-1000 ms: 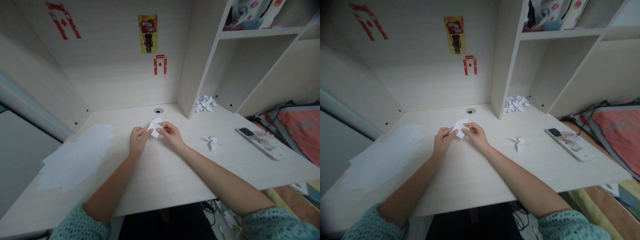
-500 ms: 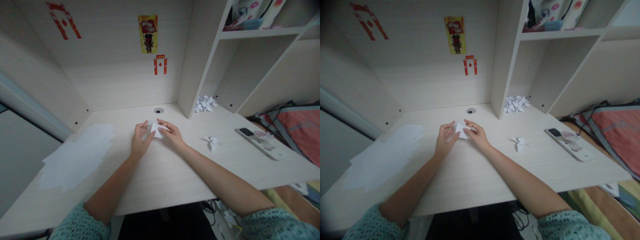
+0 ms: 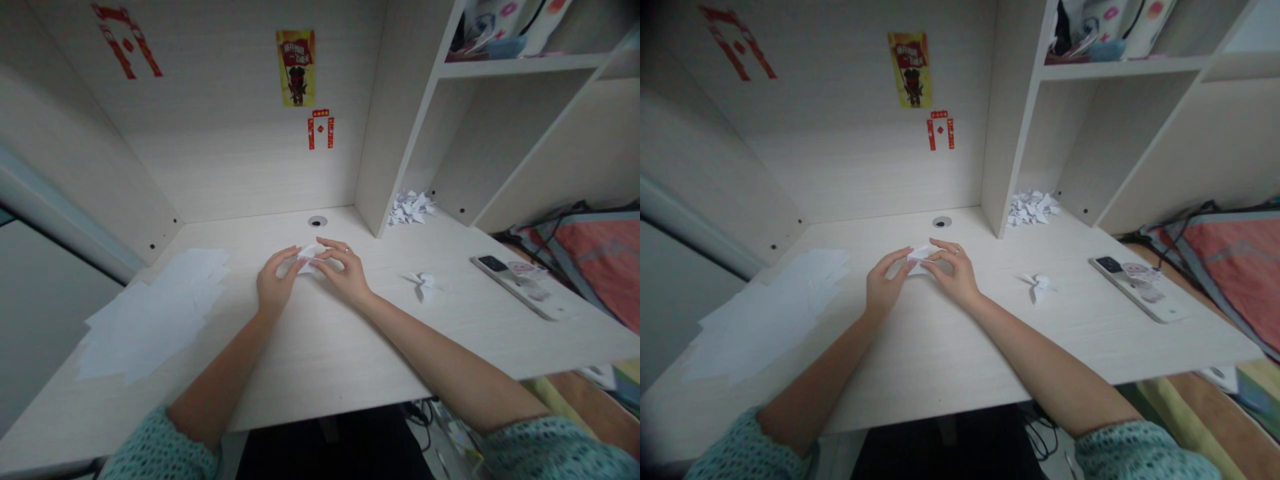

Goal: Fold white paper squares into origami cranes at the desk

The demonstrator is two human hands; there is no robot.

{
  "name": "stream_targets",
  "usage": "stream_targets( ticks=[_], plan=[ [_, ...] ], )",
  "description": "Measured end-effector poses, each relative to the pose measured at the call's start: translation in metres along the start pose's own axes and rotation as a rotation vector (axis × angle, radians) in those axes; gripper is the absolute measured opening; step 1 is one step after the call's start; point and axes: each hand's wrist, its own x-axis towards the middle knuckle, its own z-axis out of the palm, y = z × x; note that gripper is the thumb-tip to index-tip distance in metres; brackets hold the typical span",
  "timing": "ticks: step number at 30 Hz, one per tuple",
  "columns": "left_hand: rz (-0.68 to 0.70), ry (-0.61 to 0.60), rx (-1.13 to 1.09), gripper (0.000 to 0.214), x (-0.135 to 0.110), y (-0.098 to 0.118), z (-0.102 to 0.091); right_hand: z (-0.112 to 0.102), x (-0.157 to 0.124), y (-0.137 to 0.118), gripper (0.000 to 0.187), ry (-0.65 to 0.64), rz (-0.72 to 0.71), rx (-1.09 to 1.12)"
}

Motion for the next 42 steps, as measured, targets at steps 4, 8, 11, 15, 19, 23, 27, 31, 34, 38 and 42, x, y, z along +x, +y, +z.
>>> stream_targets(
  ticks=[4,8,11,15,19,23,27,31,34,38,42],
  plan=[
    [-0.076,-0.016,-0.034,0.030,-0.002,0.003,0.000,-0.001,0.000,-0.001,0.008,-0.013,-0.020,-0.034],
    [-0.143,-0.015,-0.115,0.030,-0.002,0.002,0.001,0.001,0.000,0.000,0.011,-0.018,0.039,0.046],
    [-0.265,-0.024,-0.244,0.031,0.001,-0.004,0.003,0.006,0.001,0.007,0.018,-0.040,0.185,0.236],
    [-0.406,-0.077,-0.407,0.035,0.002,-0.010,0.006,0.010,0.001,0.017,0.034,-0.013,0.383,0.452],
    [-0.397,-0.110,-0.376,0.030,0.002,-0.009,0.006,0.009,0.003,0.020,0.039,0.024,0.430,0.505],
    [-0.331,-0.207,-0.299,0.028,0.000,-0.008,0.007,0.007,0.004,0.016,0.040,0.042,0.428,0.498],
    [-0.348,-0.336,-0.260,0.029,-0.002,-0.008,0.009,0.006,0.003,0.009,0.041,-0.004,0.432,0.433],
    [-0.409,-0.273,-0.274,0.032,-0.002,-0.009,0.009,0.007,0.002,0.010,0.043,-0.007,0.443,0.451],
    [-0.438,-0.202,-0.307,0.032,-0.001,-0.009,0.008,0.008,0.003,0.015,0.033,-0.014,0.477,0.461],
    [-0.465,-0.220,-0.381,0.030,-0.001,-0.006,0.008,0.009,0.003,0.020,0.024,-0.024,0.483,0.459],
    [-0.482,-0.186,-0.437,0.028,-0.001,-0.003,0.009,0.008,0.003,0.020,0.024,-0.029,0.475,0.442]
  ],
)
